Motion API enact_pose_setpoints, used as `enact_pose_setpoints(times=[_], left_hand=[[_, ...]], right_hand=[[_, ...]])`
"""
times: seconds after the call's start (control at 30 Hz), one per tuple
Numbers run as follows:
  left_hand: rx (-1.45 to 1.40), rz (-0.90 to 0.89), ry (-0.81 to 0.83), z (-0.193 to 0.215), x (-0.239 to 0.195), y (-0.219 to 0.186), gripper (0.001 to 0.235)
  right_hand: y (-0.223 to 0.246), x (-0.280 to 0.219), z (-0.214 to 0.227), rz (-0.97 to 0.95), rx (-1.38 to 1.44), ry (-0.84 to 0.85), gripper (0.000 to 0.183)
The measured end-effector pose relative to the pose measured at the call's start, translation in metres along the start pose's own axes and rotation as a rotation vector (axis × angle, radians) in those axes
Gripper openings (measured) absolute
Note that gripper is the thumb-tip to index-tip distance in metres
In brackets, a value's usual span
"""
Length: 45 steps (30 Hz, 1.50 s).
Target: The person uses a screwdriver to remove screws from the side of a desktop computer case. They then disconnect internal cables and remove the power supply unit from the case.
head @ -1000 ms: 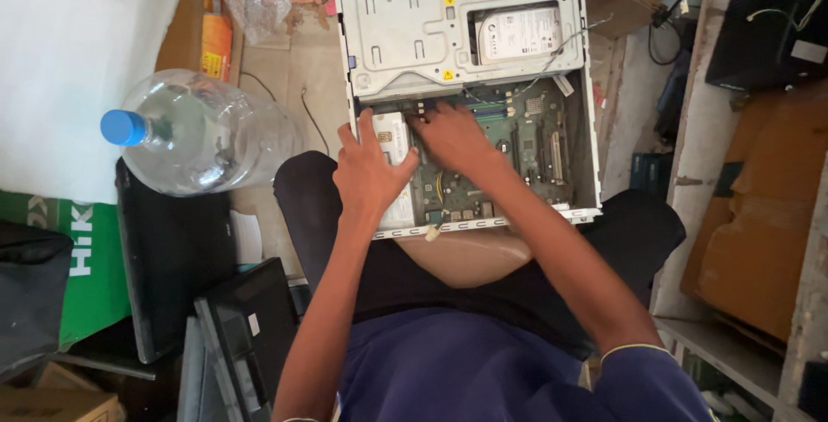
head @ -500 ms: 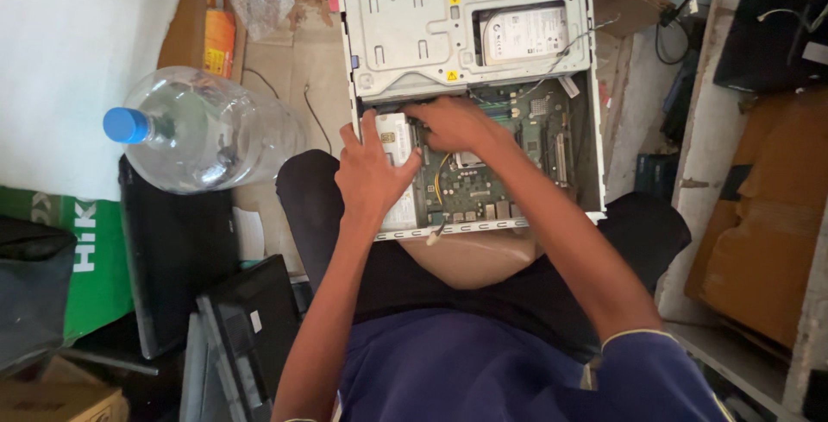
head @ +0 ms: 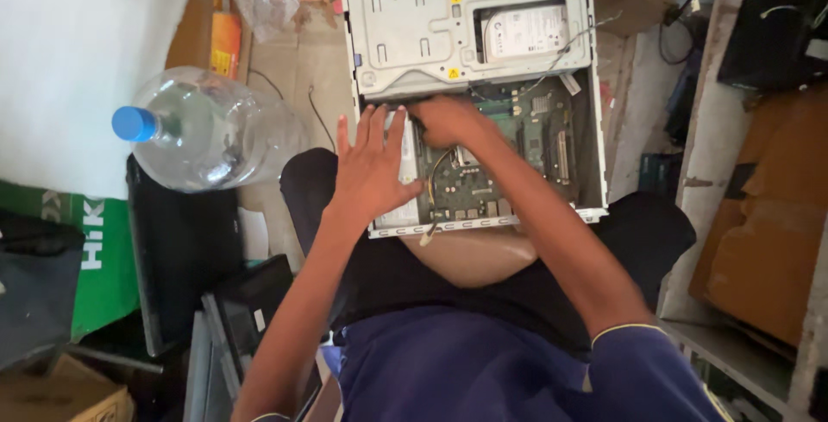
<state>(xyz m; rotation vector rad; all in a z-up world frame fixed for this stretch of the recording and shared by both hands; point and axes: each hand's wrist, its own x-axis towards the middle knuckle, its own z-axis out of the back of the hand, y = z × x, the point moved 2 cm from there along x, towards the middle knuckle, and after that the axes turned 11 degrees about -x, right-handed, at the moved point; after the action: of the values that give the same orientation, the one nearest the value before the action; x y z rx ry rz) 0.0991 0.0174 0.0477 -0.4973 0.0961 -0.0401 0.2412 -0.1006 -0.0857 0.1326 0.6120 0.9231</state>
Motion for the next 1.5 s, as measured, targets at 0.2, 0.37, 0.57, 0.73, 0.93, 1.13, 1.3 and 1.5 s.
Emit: enact_pose_setpoints(times=[0.2, 0.37, 0.57, 0.73, 0.93, 1.13, 1.3, 1.5], left_hand=[[0.04, 0.103, 0.099, 0.002, 0.015, -0.005, 0.126], [0.073, 0.094, 0.109, -0.003, 0.023, -0.004, 0.124], [0.128, 0.062, 0.104, -0.002, 0.025, -0.006, 0.125], [0.137, -0.043, 0.072, 0.003, 0.03, -0.009, 0.122], [0.138, -0.069, 0.102, 0.004, 0.031, -0.01, 0.12], [0.132, -0.104, 0.075, 0.004, 0.033, -0.011, 0.116], [0.128, -0.136, 0.072, 0.003, 0.034, -0.009, 0.115], [0.133, -0.169, 0.061, 0.005, 0.034, -0.007, 0.113]], right_hand=[[-0.012, 0.02, -0.01, 0.059, 0.177, 0.169, 0.07], [-0.003, 0.006, 0.001, -0.131, 0.325, 0.251, 0.068], [0.01, 0.013, -0.002, -0.107, 0.126, 0.156, 0.033], [0.003, 0.018, -0.008, -0.084, 0.134, 0.14, 0.025], [0.002, 0.023, -0.018, -0.064, 0.147, 0.143, 0.029], [0.006, 0.013, -0.006, -0.027, 0.217, 0.041, 0.033], [0.013, 0.001, 0.009, -0.075, 0.289, 0.067, 0.04], [0.002, 0.008, -0.014, -0.062, 0.299, 0.012, 0.05]])
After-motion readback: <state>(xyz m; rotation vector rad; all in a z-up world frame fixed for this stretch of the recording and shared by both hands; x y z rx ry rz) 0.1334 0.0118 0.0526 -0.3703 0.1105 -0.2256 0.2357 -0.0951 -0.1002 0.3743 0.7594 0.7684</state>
